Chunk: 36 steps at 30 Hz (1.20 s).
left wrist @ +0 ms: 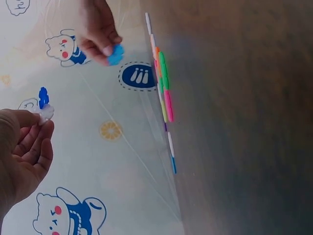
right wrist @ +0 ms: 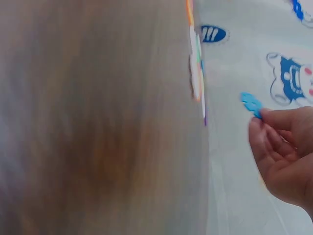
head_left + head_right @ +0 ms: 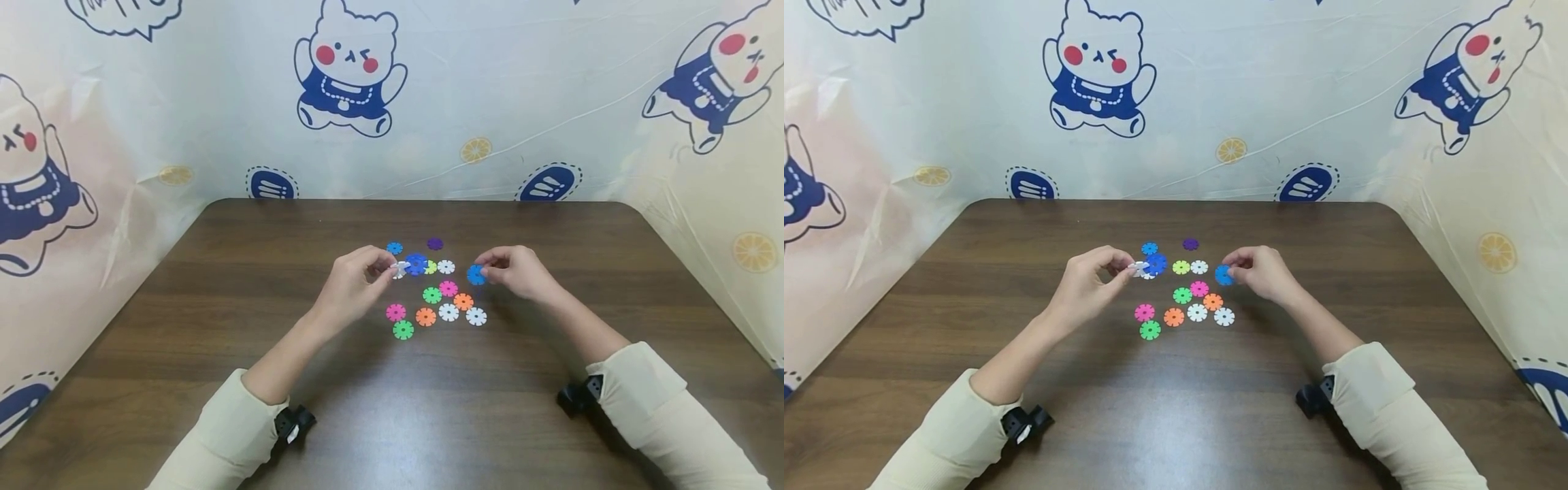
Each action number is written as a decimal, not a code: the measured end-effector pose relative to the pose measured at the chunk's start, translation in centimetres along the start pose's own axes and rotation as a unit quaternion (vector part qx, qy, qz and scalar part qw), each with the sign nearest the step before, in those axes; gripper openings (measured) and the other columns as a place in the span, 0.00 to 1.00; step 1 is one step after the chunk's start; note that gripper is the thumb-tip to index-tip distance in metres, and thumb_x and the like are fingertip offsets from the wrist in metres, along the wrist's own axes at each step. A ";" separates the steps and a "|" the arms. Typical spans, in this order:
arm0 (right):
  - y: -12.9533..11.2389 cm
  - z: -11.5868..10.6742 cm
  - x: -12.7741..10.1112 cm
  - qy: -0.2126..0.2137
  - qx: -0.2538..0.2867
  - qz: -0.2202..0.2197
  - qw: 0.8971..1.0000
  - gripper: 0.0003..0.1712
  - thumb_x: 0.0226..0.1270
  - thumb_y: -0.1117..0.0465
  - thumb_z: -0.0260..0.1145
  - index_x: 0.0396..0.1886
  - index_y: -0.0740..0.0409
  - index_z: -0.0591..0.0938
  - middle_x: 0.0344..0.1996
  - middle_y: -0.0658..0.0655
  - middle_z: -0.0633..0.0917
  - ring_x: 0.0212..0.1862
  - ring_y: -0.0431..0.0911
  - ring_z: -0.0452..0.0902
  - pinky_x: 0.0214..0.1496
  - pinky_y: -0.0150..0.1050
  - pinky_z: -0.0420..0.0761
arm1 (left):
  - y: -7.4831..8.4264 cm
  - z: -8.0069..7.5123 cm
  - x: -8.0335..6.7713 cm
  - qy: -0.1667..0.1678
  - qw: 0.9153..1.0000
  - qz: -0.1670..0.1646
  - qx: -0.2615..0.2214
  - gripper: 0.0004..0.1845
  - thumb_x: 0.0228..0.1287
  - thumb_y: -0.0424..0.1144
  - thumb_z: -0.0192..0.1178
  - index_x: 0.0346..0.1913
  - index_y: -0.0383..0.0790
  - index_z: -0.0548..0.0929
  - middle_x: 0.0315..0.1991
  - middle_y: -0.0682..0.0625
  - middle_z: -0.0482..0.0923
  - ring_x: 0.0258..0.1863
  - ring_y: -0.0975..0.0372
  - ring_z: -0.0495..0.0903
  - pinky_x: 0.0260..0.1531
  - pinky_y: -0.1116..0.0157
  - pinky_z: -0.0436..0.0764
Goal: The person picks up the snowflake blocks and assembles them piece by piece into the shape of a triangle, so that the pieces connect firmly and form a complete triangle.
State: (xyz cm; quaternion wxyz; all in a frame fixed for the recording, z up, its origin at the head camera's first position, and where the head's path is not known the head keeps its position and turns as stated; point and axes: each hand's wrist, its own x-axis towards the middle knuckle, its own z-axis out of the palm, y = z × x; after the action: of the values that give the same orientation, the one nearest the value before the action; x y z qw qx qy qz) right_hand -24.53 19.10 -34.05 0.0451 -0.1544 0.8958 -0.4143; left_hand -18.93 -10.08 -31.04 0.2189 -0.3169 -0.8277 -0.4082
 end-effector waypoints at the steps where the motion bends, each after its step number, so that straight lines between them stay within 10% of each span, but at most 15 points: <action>1: -0.3 0.2 -0.2 0.015 0.010 -0.011 1.000 0.11 0.61 0.67 0.64 0.44 0.64 0.81 0.33 0.59 0.82 0.33 0.49 0.76 0.37 0.37 0.80 | 0.0 0.0 0.0 -0.001 1.000 0.000 -0.002 0.05 0.52 0.23 0.64 0.33 0.31 0.81 0.27 0.48 0.79 0.26 0.63 0.76 0.27 0.67 0.79; 12: -5.0 2.3 -2.7 0.120 0.152 -0.109 0.975 0.09 0.60 0.69 0.64 0.40 0.69 0.80 0.33 0.63 0.82 0.33 0.52 0.79 0.33 0.31 0.78 | 0.3 0.5 0.1 -0.033 0.999 -0.017 -0.024 0.04 0.55 0.26 0.64 0.34 0.31 0.81 0.27 0.49 0.78 0.27 0.63 0.75 0.28 0.69 0.79; 21: -5.3 3.6 -3.1 0.121 0.246 -0.123 0.954 0.10 0.60 0.69 0.65 0.40 0.72 0.78 0.32 0.58 0.82 0.32 0.45 0.77 0.36 0.34 0.80 | 0.5 0.6 0.0 -0.051 0.998 -0.036 -0.033 0.05 0.55 0.28 0.64 0.35 0.32 0.81 0.28 0.50 0.79 0.28 0.64 0.75 0.29 0.70 0.78; 36: -5.4 4.0 -3.2 0.120 0.234 -0.122 0.957 0.09 0.59 0.69 0.65 0.38 0.70 0.79 0.31 0.60 0.81 0.31 0.48 0.76 0.33 0.31 0.78 | 0.4 0.7 -0.1 -0.043 0.997 -0.040 -0.045 0.04 0.55 0.27 0.64 0.34 0.32 0.81 0.28 0.50 0.78 0.27 0.63 0.75 0.28 0.64 0.79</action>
State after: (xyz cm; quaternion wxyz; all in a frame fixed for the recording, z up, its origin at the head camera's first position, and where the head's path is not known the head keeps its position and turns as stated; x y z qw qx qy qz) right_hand -19.40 13.91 -32.75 -0.0792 -0.1967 0.7467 -0.6305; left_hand -18.61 -9.40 -31.26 0.1525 -0.3105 -0.8292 -0.4391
